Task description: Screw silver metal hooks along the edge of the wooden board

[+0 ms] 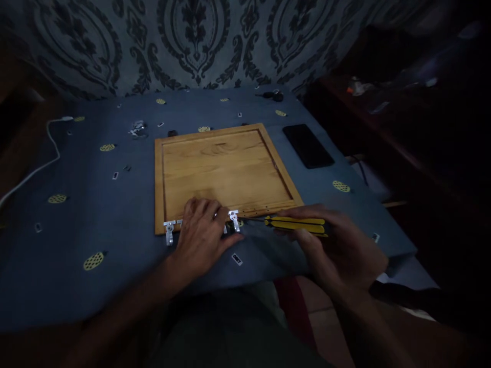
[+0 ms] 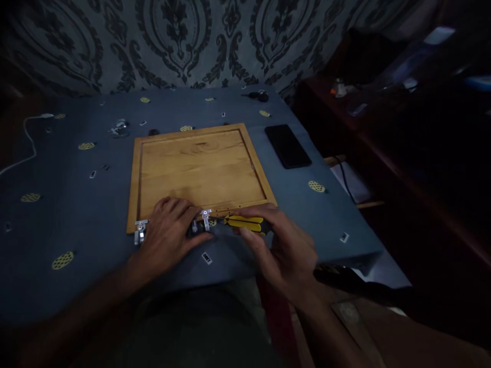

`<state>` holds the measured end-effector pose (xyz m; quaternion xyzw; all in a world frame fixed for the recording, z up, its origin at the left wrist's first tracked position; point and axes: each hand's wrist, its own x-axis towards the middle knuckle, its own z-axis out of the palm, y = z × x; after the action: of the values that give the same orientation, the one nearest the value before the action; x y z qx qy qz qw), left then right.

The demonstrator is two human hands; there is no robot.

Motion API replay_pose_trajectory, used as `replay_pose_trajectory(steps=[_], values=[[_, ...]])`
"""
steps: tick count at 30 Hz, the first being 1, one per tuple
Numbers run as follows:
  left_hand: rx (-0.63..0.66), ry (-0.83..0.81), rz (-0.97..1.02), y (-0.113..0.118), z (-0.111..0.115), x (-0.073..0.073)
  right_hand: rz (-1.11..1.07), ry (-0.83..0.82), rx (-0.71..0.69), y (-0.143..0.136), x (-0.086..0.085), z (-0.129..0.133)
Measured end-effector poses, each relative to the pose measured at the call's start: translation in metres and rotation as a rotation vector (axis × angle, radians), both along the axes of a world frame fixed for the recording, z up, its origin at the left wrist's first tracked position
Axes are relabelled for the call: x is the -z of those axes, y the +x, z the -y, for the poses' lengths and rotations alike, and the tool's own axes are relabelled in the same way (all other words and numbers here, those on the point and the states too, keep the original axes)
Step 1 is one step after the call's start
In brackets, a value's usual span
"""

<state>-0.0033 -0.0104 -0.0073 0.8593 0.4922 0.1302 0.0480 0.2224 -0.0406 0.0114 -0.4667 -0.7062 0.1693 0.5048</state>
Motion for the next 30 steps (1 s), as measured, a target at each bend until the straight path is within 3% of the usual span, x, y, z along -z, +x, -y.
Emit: replay_pose_trajectory(steps=[12, 30], values=[[0.002, -0.013, 0.037, 0.003, 0.003, -0.003, 0.060, -0.119, -0.129, 0.003, -0.015, -0.010], [0.013, 0.049, 0.078, 0.004, 0.002, -0.003, 0.200, -0.075, -0.179, 0.004, -0.021, -0.019]])
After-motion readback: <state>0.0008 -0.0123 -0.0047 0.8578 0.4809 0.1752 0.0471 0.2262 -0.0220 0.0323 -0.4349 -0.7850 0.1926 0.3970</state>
